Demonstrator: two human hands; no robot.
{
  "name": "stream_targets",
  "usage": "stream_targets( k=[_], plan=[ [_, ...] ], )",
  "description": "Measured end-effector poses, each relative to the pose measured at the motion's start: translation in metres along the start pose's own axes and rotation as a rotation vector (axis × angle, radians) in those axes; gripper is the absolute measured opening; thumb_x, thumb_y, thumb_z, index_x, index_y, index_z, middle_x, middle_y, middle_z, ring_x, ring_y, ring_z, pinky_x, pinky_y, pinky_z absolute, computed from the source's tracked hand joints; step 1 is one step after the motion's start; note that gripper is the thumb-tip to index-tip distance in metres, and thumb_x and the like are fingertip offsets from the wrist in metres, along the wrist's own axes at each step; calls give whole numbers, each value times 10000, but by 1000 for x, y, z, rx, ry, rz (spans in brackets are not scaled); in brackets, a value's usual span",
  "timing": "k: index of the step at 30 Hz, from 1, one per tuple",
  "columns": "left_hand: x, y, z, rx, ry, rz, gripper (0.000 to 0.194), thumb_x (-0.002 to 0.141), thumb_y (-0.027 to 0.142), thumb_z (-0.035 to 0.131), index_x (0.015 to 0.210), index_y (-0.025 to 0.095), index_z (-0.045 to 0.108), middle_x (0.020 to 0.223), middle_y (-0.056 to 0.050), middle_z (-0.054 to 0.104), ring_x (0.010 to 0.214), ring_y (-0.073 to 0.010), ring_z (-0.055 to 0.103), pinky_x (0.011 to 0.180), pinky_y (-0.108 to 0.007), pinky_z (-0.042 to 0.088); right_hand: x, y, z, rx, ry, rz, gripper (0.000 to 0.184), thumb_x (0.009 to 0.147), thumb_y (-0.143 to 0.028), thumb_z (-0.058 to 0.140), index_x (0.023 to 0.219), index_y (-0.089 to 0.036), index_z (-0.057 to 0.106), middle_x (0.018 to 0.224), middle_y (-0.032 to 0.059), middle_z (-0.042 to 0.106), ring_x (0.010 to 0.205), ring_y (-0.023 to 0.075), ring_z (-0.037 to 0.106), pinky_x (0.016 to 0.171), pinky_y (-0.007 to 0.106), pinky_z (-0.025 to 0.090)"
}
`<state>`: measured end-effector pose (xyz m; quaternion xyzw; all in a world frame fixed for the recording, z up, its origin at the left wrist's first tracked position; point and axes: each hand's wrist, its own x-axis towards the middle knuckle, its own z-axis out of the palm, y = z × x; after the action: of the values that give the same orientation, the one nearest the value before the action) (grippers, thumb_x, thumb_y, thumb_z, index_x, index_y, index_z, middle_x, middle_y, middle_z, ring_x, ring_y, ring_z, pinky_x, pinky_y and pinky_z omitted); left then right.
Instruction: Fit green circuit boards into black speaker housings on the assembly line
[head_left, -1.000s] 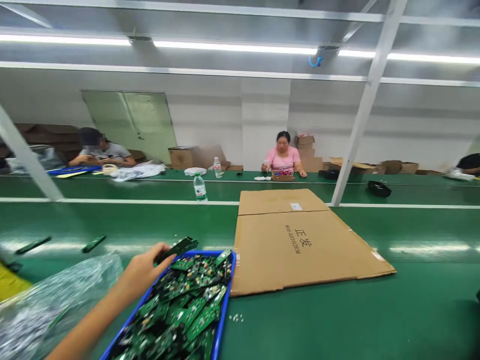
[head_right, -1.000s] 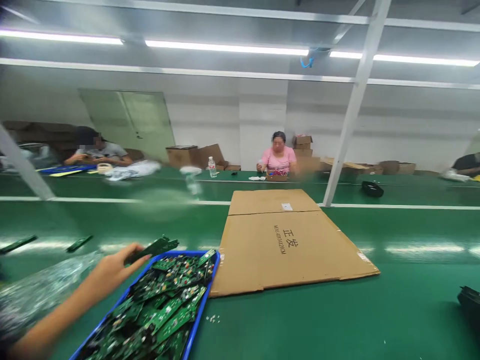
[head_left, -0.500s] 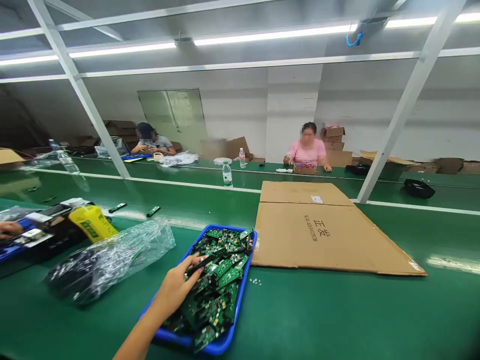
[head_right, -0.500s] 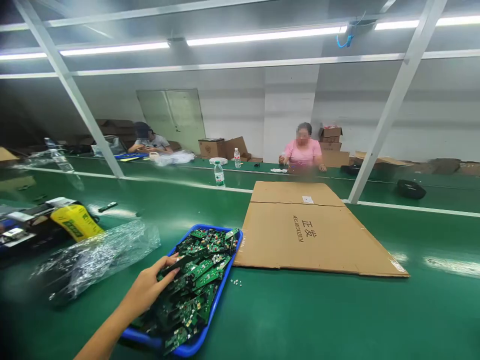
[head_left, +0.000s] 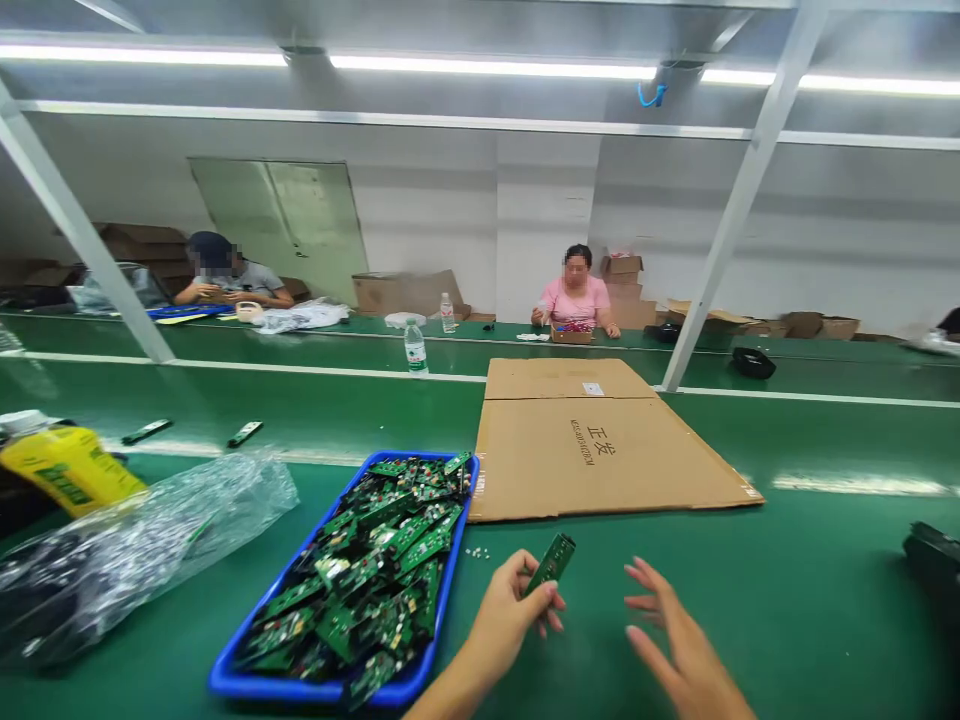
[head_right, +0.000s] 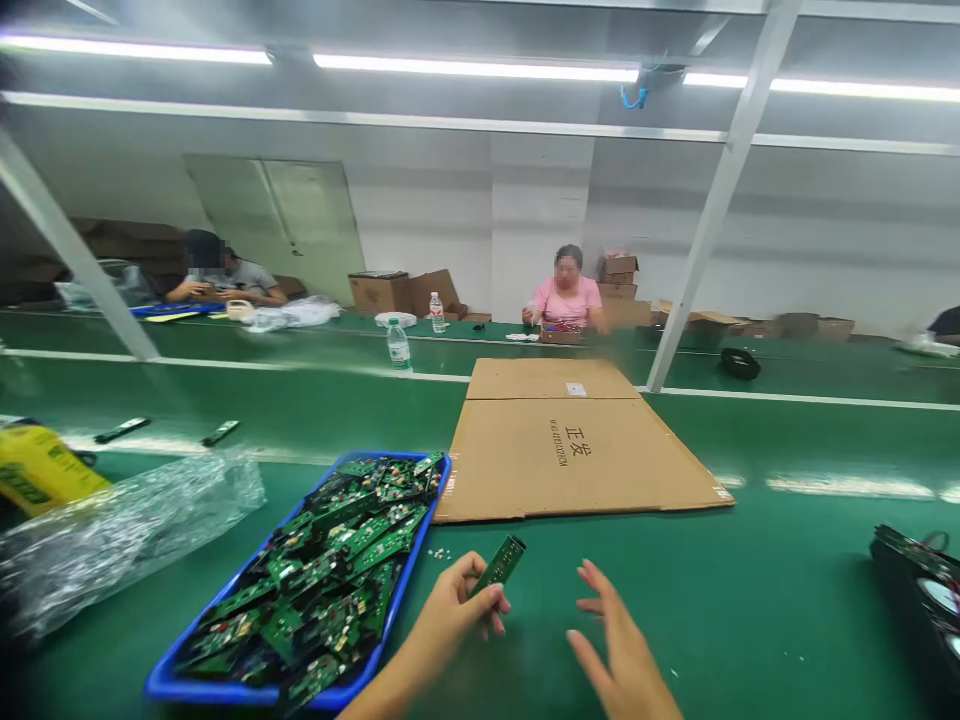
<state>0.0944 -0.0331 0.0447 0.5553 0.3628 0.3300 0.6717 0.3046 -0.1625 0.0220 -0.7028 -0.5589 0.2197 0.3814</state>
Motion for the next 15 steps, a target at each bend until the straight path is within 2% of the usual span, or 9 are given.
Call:
stream_targets(
  k=[2,5,8,11,13,15],
  plan=[
    [8,-17,12,7,-75,-35,635,584,740,762,711,242,390,622,-3,703,437,-133,616,431,-216,383,11,-20,21,102,-45,-53,626,956,-441,371,1558,-330,237,1424,60,531,1113,240,645,997,372,520],
    [12,-33,10,41,-137,-61,568,614,667,767,728,232,422,639,0,703,426,-115,593,424,-203,359,29,-36,32,147,-162,-65,581,956,-430,432,1516,-307,336,1121,22,673,977,217,655,926,337,517],
    [13,-46,3,98,-130,-78,470,660,583,733,739,234,427,633,11,694,420,-116,573,412,-203,349,45,-26,36,254,-271,-52,433,940,-511,482,1262,-231,561,851,15,663,808,206,626,781,309,506],
    [12,-56,-3,186,-63,-49,358,705,514,678,734,231,461,634,-1,693,454,-140,586,442,-233,393,55,-4,51,483,-278,4,456,882,-645,569,987,-202,595,751,11,615,710,185,590,672,277,481],
    [11,-59,-7,265,4,7,298,761,504,630,798,221,543,691,-32,718,566,-195,656,548,-303,500,57,8,65,621,-249,64,550,807,-726,647,945,-197,587,736,11,605,700,184,587,648,271,476],
    [10,-59,-13,342,86,81,330,814,498,591,950,200,630,921,-109,767,894,-288,720,844,-436,559,56,15,77,715,-185,126,639,734,-795,688,928,-195,586,718,12,592,675,184,579,621,274,471]
  ],
)
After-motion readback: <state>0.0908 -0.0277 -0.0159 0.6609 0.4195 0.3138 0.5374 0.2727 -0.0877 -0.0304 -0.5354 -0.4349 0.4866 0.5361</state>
